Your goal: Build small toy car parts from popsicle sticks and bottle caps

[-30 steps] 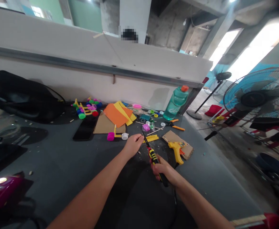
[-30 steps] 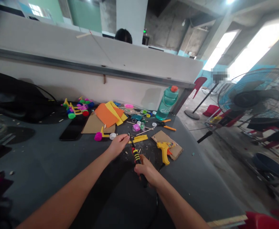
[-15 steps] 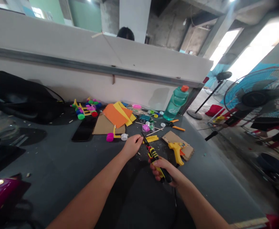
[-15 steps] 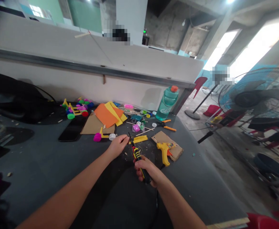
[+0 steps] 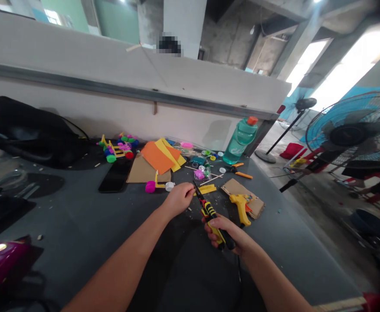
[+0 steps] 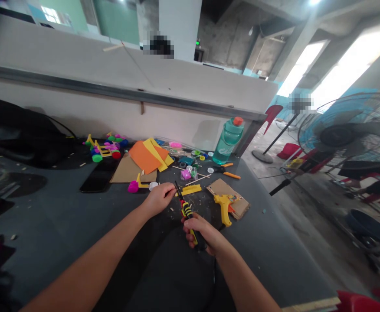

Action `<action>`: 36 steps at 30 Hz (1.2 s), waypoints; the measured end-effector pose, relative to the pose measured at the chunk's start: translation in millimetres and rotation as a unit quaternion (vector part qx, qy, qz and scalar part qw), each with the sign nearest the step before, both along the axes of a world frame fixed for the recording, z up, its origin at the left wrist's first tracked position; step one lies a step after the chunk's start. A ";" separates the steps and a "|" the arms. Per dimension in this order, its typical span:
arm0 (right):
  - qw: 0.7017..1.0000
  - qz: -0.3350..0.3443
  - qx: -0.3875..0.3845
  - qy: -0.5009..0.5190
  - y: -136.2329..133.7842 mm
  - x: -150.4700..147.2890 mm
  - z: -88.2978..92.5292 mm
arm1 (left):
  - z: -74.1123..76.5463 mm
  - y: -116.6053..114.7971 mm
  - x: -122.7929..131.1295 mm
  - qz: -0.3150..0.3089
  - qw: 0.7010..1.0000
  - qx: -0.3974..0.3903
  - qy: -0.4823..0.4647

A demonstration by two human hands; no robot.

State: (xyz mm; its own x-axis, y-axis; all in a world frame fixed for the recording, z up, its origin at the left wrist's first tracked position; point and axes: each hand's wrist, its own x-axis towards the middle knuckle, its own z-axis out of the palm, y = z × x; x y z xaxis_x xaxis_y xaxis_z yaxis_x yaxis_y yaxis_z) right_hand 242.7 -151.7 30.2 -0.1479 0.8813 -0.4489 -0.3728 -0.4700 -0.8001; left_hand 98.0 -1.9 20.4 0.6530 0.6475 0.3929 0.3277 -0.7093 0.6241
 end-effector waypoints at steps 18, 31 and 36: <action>0.996 -0.029 0.016 -0.084 -4.1 -7.5 -4.3 | 11.0 -7.8 0.8 0.005 0.999 0.037 0.008; 0.986 -0.026 0.011 -0.167 1.0 -8.5 -11.0 | 7.0 -11.2 3.5 0.034 0.999 0.014 0.003; 0.990 -0.038 0.010 -0.136 1.2 -8.7 -10.7 | 1.8 -11.4 5.3 0.040 0.999 -0.012 -0.017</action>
